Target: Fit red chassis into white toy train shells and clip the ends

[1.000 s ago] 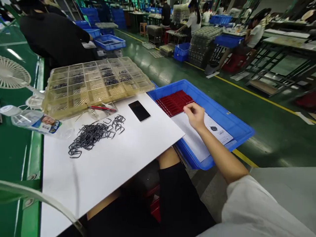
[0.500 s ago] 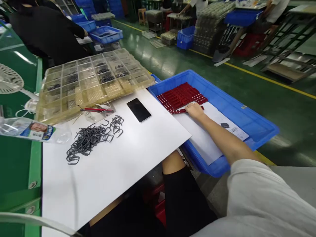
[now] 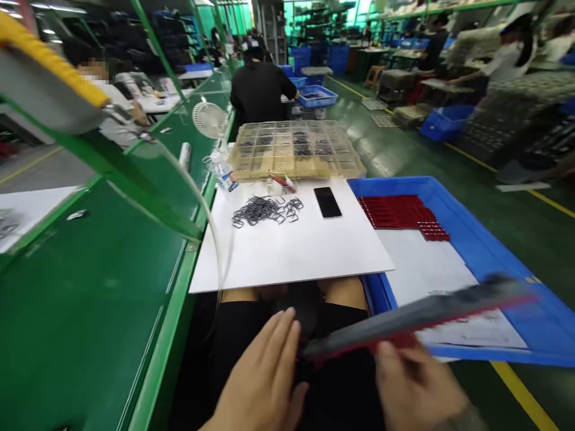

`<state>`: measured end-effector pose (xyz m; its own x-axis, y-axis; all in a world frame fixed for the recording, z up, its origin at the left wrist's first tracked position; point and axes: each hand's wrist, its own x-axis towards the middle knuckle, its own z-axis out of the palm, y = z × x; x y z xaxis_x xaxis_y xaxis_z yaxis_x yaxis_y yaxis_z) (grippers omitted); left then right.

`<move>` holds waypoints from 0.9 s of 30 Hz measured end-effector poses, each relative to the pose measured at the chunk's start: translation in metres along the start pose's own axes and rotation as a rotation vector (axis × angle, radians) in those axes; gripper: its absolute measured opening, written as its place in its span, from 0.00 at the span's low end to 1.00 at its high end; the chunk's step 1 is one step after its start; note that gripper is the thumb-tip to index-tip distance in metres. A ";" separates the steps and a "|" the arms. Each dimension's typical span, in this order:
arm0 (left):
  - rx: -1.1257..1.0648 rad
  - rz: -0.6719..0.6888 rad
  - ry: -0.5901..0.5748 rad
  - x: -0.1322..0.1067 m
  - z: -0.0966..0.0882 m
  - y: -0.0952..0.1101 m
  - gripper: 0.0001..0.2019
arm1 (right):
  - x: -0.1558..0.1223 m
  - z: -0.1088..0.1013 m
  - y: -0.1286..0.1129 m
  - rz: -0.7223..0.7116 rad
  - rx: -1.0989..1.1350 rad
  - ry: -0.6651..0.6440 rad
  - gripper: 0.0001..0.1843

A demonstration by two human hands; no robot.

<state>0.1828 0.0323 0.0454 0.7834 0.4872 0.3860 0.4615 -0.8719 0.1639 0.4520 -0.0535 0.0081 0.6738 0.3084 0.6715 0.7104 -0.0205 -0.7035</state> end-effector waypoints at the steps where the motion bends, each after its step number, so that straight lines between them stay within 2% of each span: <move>1: -0.039 0.021 -0.039 0.007 0.005 0.011 0.57 | -0.024 0.013 -0.020 0.003 0.121 -0.045 0.19; 3: -0.169 -0.037 -0.106 0.013 0.015 0.026 0.63 | -0.052 0.035 -0.051 0.071 0.313 -0.161 0.14; 5: -0.409 -0.203 -0.156 0.014 0.023 0.028 0.62 | -0.058 0.046 -0.068 0.175 0.431 -0.336 0.11; 7: -0.751 -0.387 -0.199 0.014 0.027 0.017 0.52 | -0.051 0.045 -0.073 0.203 0.492 -0.524 0.06; 9: -1.011 -0.467 -0.259 0.022 0.025 -0.007 0.37 | -0.040 0.036 -0.068 0.109 0.509 -0.663 0.13; 10: -1.018 -0.452 -0.306 0.028 0.022 -0.022 0.31 | -0.036 0.031 -0.063 0.030 0.509 -0.703 0.18; 11: -0.932 -0.403 -0.356 0.037 0.018 -0.038 0.26 | -0.034 0.026 -0.056 -0.050 0.503 -0.724 0.21; 13: -0.599 -0.242 -0.474 0.059 0.009 -0.071 0.19 | -0.035 0.020 -0.039 -0.149 0.472 -0.749 0.21; 16: -0.409 -0.123 -0.547 0.099 0.003 -0.114 0.12 | -0.050 0.018 -0.002 -0.143 0.355 -0.845 0.14; 18: -0.275 -0.085 -0.566 0.126 0.008 -0.134 0.11 | -0.066 0.019 0.022 -0.184 0.241 -0.899 0.13; 22: -0.045 -0.006 -0.613 0.165 0.030 -0.157 0.14 | -0.095 0.020 0.050 -0.410 0.010 -0.982 0.18; 27: 0.135 0.068 -0.630 0.187 0.049 -0.168 0.13 | -0.105 0.023 0.053 -0.461 -0.092 -1.040 0.17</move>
<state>0.2717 0.2726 0.0458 0.8882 0.4022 -0.2220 0.4179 -0.9081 0.0268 0.4148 -0.0653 -0.1049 -0.1191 0.9422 0.3132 0.8876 0.2424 -0.3918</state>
